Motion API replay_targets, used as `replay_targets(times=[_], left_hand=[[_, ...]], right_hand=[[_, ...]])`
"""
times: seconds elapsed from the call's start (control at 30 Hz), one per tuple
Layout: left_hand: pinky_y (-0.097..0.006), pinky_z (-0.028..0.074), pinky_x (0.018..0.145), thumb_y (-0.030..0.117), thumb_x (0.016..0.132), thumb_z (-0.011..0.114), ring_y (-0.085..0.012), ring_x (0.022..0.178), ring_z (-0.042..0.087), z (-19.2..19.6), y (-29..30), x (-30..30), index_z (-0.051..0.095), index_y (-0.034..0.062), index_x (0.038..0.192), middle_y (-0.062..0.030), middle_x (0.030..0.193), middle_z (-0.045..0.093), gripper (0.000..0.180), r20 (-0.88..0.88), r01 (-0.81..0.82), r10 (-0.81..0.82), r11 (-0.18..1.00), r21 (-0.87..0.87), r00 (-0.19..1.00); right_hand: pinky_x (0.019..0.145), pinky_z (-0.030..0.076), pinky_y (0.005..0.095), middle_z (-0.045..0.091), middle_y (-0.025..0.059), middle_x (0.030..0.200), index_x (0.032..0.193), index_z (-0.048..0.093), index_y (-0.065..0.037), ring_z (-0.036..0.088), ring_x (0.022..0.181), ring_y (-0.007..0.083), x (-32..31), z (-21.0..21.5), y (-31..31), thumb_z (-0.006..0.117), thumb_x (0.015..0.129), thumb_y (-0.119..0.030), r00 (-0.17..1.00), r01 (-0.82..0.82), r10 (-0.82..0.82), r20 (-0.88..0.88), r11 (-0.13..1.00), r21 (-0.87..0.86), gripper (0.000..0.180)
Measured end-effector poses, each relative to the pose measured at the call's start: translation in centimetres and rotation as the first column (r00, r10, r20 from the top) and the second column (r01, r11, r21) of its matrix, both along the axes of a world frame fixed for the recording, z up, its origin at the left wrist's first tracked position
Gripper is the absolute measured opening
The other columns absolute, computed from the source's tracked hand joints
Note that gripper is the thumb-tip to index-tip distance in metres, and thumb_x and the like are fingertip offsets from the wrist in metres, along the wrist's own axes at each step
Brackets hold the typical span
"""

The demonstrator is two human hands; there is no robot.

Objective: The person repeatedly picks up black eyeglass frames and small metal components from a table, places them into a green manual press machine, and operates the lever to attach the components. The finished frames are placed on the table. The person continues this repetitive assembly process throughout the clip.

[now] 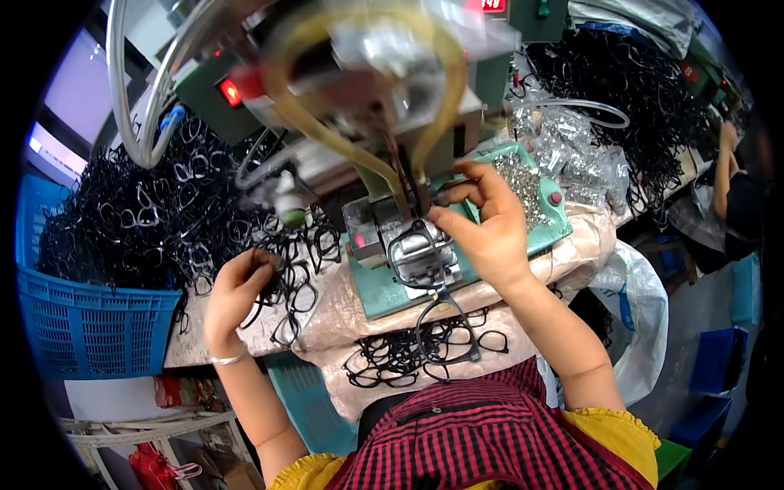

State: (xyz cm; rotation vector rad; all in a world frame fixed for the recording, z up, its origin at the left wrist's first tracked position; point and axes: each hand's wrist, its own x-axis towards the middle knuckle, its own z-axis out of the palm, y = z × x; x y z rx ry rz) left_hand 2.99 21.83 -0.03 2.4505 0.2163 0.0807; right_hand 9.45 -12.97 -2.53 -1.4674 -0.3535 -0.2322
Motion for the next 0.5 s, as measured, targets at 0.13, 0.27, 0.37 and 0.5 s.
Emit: replay_targets(times=[0.13, 0.27, 0.37, 0.5], left_hand=[[-0.033, 0.052, 0.060, 0.011, 0.088, 0.063, -0.0241, 0.064, 0.066, 3.0, -2.3, -1.1, 0.067, -0.0013, 0.086, -0.0191, 0.078, 0.068, 0.014, 0.657, 0.723, -0.310, 0.387, -0.573, 0.687], [-0.032, 0.054, 0.077, 0.002, 0.090, 0.065, -0.0220, 0.082, 0.068, 5.3, -11.0, -1.1, 0.064, -0.0037, 0.099, -0.0182, 0.095, 0.070, 0.011, 0.768, 0.616, -0.109, 0.672, -0.411, 0.631], [-0.035, 0.053, 0.088, -0.002, 0.091, 0.067, -0.0224, 0.093, 0.066, 4.3, -11.3, -0.2, 0.063, -0.0059, 0.099, -0.0191, 0.103, 0.070, 0.010, 0.753, 0.538, -0.010, 0.706, -0.461, 0.658], [-0.038, 0.054, 0.090, 0.002, 0.091, 0.068, -0.0260, 0.092, 0.068, 4.2, -10.8, 0.4, 0.063, -0.0050, 0.097, -0.0216, 0.104, 0.070, 0.011, 0.763, 0.565, -0.019, 0.684, -0.462, 0.646]], right_hand=[[0.088, 0.048, 0.0261, 0.067, 0.0078, 0.099, 0.128, 0.051, 0.006, 0.064, 0.094, 0.0123, -0.3, 0.6, 0.7, 0.073, 0.080, 0.001, 0.994, -0.106, 0.106, -0.003, 0.992, 0.072, 0.053], [0.089, 0.050, 0.0252, 0.063, 0.0098, 0.112, 0.126, 0.051, 0.006, 0.065, 0.096, 0.0120, -0.7, 0.3, 1.2, 0.075, 0.079, 0.005, 0.989, -0.137, 0.145, -0.026, 0.969, 0.204, 0.052], [0.088, 0.051, 0.0245, 0.062, 0.0100, 0.114, 0.123, 0.051, 0.006, 0.065, 0.098, 0.0126, -0.5, 0.5, 1.8, 0.075, 0.079, 0.008, 0.988, -0.150, 0.152, 0.010, 0.961, 0.232, 0.050], [0.087, 0.052, 0.0249, 0.062, 0.0095, 0.114, 0.123, 0.052, 0.006, 0.065, 0.099, 0.0132, -0.3, -0.2, 1.6, 0.075, 0.080, 0.007, 0.987, -0.158, 0.156, 0.029, 0.964, 0.215, 0.049]])
